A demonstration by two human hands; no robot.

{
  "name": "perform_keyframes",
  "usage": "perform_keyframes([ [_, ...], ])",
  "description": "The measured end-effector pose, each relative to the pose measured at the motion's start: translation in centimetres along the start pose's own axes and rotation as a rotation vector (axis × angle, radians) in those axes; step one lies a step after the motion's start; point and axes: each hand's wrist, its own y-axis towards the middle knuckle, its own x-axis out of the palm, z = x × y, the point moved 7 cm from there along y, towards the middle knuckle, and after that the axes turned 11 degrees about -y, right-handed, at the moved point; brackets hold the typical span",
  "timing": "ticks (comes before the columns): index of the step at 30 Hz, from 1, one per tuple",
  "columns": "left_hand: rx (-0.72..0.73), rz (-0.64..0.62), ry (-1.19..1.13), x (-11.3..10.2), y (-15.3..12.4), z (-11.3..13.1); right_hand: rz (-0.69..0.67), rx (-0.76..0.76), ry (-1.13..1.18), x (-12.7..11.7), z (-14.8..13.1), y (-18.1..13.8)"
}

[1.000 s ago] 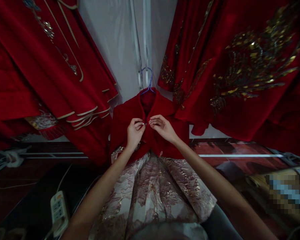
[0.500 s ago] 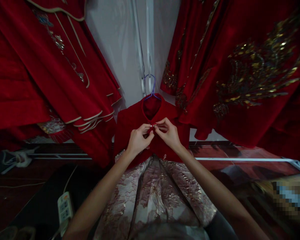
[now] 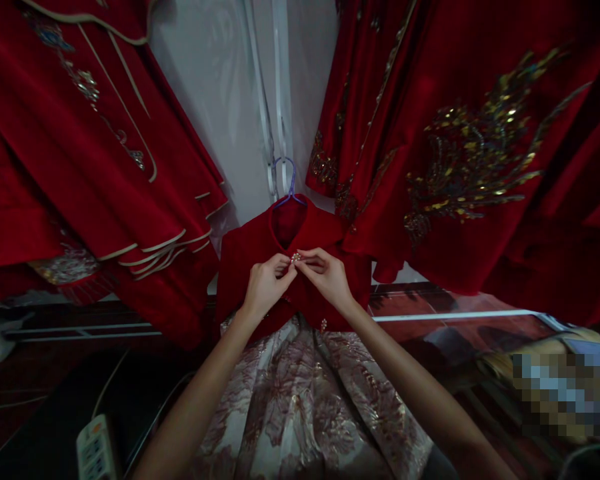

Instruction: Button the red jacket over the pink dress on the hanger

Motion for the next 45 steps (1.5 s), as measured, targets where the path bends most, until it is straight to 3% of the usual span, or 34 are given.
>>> perform_keyframes([
  [9,0.02,-0.046,0.039,0.3,0.3,0.6,-0.044,0.054,0.085,-0.5,0.9,0.4],
  [32,0.075,-0.19,0.125,0.6,1.3,0.8,-0.127,0.029,-0.03,-0.4,0.9,1.7],
  [36,0.101,-0.151,0.249,1.3,1.8,1.2,-0.029,0.061,-0.12,-0.5,1.8,2.1],
  [39,0.016,-0.089,0.187,1.4,2.2,0.2,0.014,0.1,-0.154,-0.2,2.8,2.5],
  [43,-0.324,-0.069,-0.183,1.8,1.9,-4.0,0.01,0.121,-0.204,0.3,3.4,2.9],
  [45,-0.371,0.024,-0.276,1.9,1.3,-5.4,0.003,0.111,-0.217,0.3,3.5,2.8],
])
